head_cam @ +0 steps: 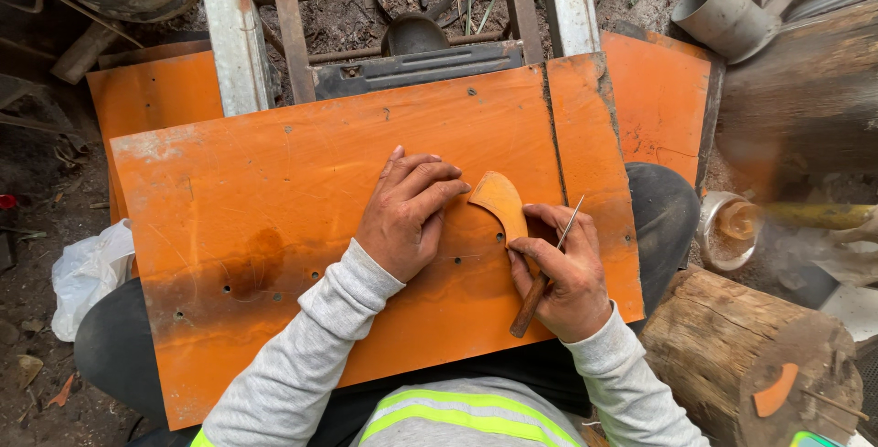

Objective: The person uses a handheld awl to punch holes along the curved edge of an orange material piece. They repeatedly reposition the piece and align the tool to create a series of holes.

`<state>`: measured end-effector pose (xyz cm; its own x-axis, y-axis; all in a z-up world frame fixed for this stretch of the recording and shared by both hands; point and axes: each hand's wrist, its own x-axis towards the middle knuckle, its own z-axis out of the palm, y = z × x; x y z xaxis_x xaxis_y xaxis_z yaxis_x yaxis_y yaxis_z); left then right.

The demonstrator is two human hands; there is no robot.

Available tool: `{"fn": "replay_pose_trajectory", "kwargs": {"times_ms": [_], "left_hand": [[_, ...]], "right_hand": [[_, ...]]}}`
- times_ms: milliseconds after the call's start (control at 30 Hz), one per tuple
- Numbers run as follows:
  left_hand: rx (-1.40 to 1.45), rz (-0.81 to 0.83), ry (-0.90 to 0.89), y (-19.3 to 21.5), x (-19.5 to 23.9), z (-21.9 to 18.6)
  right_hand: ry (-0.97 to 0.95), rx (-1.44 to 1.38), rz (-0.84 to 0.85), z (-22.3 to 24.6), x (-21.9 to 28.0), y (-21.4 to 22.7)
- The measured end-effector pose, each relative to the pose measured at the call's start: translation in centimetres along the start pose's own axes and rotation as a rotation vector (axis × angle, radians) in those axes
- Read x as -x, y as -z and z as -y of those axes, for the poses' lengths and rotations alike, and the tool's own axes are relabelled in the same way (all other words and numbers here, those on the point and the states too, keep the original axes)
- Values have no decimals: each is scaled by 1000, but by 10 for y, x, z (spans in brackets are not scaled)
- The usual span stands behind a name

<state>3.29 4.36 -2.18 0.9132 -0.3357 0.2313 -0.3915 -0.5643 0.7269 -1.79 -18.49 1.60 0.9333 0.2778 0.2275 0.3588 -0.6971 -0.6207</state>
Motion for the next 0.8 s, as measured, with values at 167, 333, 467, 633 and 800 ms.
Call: {"fn": "replay_pose_trajectory", "kwargs": {"times_ms": [167, 333, 467, 633, 800], "left_hand": [[-41, 27, -29, -1, 2, 3], [-77, 31, -40, -4, 4, 4], [-96, 29, -55, -5, 4, 4], [-144, 43, -76, -2, 4, -2], [-207, 60, -122, -3, 2, -8]], "right_hand": [[-5, 0, -3, -1, 0, -1], [-1, 9, -2, -1, 0, -1], [-4, 14, 3, 1, -1, 0], [1, 5, 20, 2, -3, 2], [30, 25, 22, 1, -3, 3]]}}
